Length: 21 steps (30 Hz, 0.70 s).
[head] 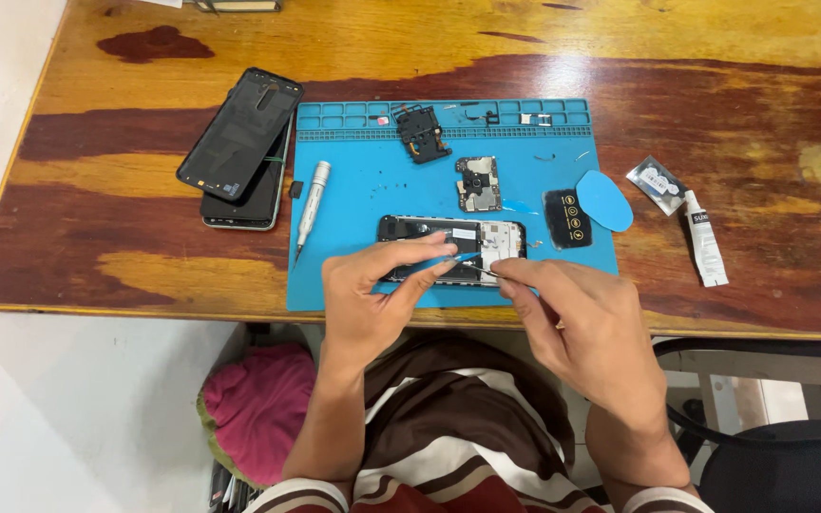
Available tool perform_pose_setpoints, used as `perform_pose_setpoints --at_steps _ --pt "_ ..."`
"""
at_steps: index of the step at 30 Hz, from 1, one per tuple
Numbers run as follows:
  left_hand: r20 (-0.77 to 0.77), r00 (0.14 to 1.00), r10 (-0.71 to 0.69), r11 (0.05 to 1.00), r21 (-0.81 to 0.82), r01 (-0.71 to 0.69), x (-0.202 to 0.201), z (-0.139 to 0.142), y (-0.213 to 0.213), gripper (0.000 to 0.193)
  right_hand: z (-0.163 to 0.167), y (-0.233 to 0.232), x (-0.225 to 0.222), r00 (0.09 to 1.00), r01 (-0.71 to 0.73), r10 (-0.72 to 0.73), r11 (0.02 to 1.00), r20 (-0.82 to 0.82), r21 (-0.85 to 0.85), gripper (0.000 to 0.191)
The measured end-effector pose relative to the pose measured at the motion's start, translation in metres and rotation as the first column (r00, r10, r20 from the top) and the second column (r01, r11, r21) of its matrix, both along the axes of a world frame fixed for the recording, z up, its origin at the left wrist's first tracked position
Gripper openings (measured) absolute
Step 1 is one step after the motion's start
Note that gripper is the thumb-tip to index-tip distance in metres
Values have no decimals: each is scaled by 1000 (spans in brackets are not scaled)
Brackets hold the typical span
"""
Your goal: The person uses a metal spudger to pry and separate the phone's internal components from the chassis. They then peel off a protective film from a small component and place it on the workbench.
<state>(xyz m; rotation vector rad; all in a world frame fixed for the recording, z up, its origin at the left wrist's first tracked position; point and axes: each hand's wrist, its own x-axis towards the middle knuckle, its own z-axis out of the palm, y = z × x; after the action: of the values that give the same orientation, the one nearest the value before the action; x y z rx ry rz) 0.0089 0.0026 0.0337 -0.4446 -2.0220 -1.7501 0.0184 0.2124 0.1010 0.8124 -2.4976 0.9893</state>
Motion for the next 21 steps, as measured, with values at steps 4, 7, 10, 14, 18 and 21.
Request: perform_pose_setpoints --at_steps 4,7,10,14,18,21 --pt "-10 1000 23 999 -22 -23 1 1 2 19 3 -4 -1 1000 -1 2 1000 -32 26 20" --pt "-24 999 24 999 -44 -25 1 3 3 18 4 -5 -2 1000 1 0 1000 -27 26 19" --pt "-7 1000 15 999 -30 -16 2 3 3 18 4 -6 -2 999 -11 11 1000 -35 8 18" --pt "22 1000 11 1000 -23 -10 2 3 4 18 2 -6 -2 1000 -4 4 1000 -26 -19 17" --pt "37 999 20 999 -28 -19 2 3 5 16 2 -6 -3 1000 -4 4 1000 -10 -2 18" --pt "11 1000 7 999 -45 -6 2 4 4 14 2 -6 -3 1000 12 -12 999 -10 32 18"
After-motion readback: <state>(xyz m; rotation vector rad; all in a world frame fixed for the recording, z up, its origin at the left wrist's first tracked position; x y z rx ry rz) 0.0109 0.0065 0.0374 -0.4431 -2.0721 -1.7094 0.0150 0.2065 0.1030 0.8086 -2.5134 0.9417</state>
